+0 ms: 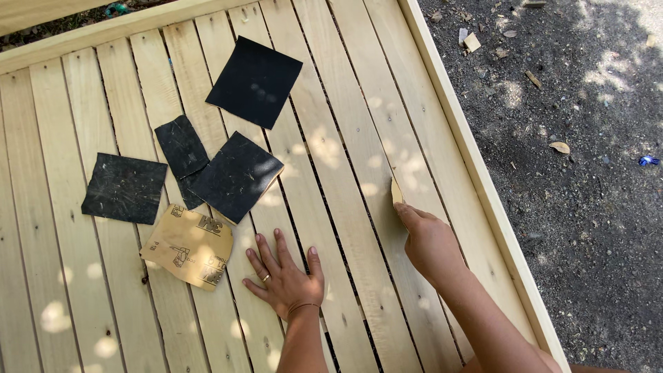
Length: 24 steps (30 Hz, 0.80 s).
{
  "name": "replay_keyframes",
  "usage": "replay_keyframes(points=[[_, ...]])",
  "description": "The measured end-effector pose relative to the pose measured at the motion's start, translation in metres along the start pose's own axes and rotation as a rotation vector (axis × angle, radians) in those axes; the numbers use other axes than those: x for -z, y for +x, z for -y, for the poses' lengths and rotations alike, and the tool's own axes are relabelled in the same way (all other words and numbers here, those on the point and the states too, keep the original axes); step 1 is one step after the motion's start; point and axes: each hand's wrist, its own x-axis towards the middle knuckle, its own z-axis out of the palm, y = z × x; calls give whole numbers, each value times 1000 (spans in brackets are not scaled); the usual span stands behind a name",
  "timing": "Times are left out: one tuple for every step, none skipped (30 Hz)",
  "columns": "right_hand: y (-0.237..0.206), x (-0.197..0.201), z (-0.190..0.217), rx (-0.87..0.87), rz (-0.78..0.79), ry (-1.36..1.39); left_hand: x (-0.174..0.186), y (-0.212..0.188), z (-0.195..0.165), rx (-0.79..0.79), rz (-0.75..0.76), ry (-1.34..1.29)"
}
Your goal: The person folds and tears a sheet of sandpaper into smaller pieces, then sands the wooden slats of a bed frame by hand, rubbing the sandpaper along the slats and moving between pieces of sandpaper as they work across the frame.
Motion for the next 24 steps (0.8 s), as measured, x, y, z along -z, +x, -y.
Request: replay_keyframes(points=[[3, 0, -1, -89, 45, 2, 0, 0, 0, -1, 3, -2], [15, -2, -4, -175, 87, 6, 1, 1, -1, 0, 1, -5], [32, -6, -9, -259, 132, 12, 1, 2, -2, 6, 11, 14], [52, -11, -14, -177, 70, 17, 2, 3, -3, 13, 24, 33], [73, -17, -19, -95, 10, 23, 2, 3, -3, 21, 39, 53], [89, -21, -23, -89, -26, 54, 2, 4, -4, 18, 37, 49], [101, -25, -25, -81, -63, 87, 1, 5, -4, 16, 33, 46], [105, -24, -25, -25, -83, 94, 1, 5, -4, 15, 32, 43], [102, -24, -24, 27, -101, 99, 1, 5, -3, 13, 29, 35], [96, -20, -21, 76, -120, 102, 1, 5, -3, 8, 28, 25], [84, -15, -17, -10, -43, 94, 0, 5, -3, 2, 24, 14], [68, -7, -12, -94, 32, 85, 0, 5, -3, 2, 23, 10], [54, 1, -8, -179, 108, 76, 0, 5, -3, 3, 24, 7], [42, 7, -3, -217, 139, 84, 1, 4, -2, 1, 29, 5], [36, 13, -2, -252, 166, 90, 1, 4, -3, 3, 37, 2], [34, 16, -1, -284, 191, 97, 2, 4, -3, 5, 41, -2], [36, 17, -1, -296, 141, 99, 3, 4, -3, 7, 43, -6], [44, 16, -4, -309, 92, 102, 4, 5, -4, 2, 33, -7], [52, 14, -7, -322, 45, 106, 4, 5, -4, -2, 25, -7], [61, 10, -10, -332, -29, 147, 5, 5, -4, -3, 16, -7], [67, 6, -13, -343, -100, 189, 5, 5, -4, 4, 31, 3], [69, 2, -16, -357, -173, 230, 5, 6, -5, 8, 46, 13], [68, 0, -18, -372, -108, 206, 5, 6, -5, 12, 58, 21], [63, -2, -18, -387, -44, 182, 6, 7, -5, 12, 56, 17]])
